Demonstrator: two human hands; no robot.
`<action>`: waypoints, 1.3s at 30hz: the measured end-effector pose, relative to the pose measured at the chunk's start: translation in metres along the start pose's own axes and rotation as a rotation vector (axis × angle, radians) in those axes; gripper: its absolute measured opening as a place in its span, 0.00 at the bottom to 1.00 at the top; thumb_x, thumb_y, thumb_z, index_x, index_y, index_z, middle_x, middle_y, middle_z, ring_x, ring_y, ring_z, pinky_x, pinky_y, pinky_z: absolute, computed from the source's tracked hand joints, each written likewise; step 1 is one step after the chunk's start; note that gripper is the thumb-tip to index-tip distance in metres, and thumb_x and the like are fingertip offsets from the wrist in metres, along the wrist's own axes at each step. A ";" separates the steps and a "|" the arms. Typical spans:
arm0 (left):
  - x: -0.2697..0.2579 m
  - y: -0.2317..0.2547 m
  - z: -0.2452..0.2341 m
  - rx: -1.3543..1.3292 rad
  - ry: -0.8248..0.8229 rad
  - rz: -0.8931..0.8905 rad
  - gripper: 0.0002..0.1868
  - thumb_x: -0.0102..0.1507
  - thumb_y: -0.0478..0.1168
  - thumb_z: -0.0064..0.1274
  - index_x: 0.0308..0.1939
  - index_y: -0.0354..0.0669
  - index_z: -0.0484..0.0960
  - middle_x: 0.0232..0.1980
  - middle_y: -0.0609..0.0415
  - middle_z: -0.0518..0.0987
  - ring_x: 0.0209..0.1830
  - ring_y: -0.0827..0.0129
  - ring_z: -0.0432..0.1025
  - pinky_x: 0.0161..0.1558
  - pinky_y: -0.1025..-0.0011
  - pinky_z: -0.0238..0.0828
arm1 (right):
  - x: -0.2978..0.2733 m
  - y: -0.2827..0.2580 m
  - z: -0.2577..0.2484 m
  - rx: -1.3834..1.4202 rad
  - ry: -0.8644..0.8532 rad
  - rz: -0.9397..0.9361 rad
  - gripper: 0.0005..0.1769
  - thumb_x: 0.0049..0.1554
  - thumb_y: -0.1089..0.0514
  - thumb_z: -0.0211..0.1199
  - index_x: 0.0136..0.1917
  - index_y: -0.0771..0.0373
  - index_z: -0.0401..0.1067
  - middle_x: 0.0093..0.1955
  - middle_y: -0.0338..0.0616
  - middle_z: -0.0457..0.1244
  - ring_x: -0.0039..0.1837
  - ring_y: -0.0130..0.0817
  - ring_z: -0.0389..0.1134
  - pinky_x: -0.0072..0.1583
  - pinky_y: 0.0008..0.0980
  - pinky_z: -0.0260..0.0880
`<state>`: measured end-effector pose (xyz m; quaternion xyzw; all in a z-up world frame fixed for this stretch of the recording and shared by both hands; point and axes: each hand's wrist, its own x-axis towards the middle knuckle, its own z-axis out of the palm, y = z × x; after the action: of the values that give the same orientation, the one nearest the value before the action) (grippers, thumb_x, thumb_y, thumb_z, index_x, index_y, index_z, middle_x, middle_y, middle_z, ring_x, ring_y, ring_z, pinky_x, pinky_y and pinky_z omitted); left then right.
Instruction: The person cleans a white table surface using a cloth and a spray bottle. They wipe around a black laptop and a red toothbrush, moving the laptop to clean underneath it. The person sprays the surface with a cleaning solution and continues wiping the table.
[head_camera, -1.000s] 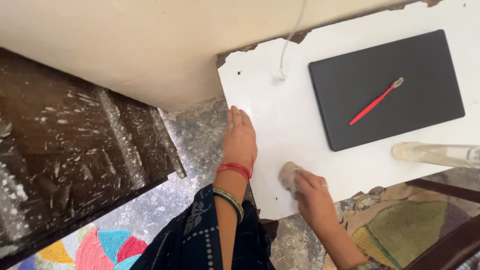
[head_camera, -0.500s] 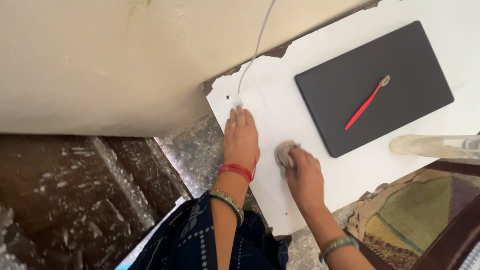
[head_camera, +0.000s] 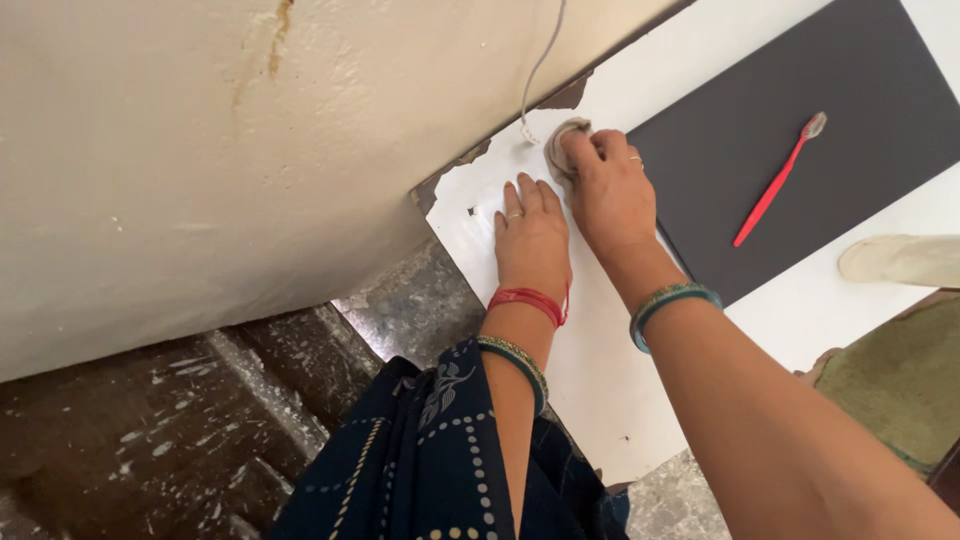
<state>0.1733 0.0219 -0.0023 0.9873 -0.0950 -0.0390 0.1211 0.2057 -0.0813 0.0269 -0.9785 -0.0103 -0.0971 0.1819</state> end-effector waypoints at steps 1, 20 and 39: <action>0.001 0.000 0.000 -0.004 0.003 0.001 0.34 0.60 0.35 0.55 0.70 0.31 0.65 0.76 0.38 0.60 0.77 0.46 0.56 0.68 0.53 0.62 | -0.002 0.002 -0.001 -0.022 -0.002 -0.019 0.19 0.56 0.66 0.62 0.59 0.50 0.73 0.60 0.47 0.63 0.59 0.54 0.66 0.54 0.49 0.72; 0.003 -0.005 -0.029 -0.151 -0.269 -0.009 0.47 0.52 0.30 0.61 0.73 0.33 0.57 0.79 0.39 0.50 0.79 0.48 0.47 0.72 0.57 0.55 | -0.249 0.043 -0.077 0.007 -0.112 0.707 0.16 0.59 0.60 0.63 0.61 0.59 0.77 0.68 0.57 0.60 0.61 0.48 0.69 0.60 0.40 0.74; 0.002 -0.009 -0.022 -0.162 -0.181 0.044 0.46 0.54 0.31 0.63 0.74 0.33 0.59 0.80 0.37 0.53 0.80 0.44 0.50 0.72 0.55 0.57 | -0.054 -0.014 -0.002 0.162 0.001 0.293 0.27 0.46 0.69 0.66 0.60 0.58 0.76 0.68 0.49 0.61 0.64 0.54 0.62 0.62 0.45 0.68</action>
<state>0.1795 0.0354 0.0169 0.9644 -0.1236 -0.1327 0.1925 0.1516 -0.0675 0.0230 -0.9515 0.1248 -0.0688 0.2725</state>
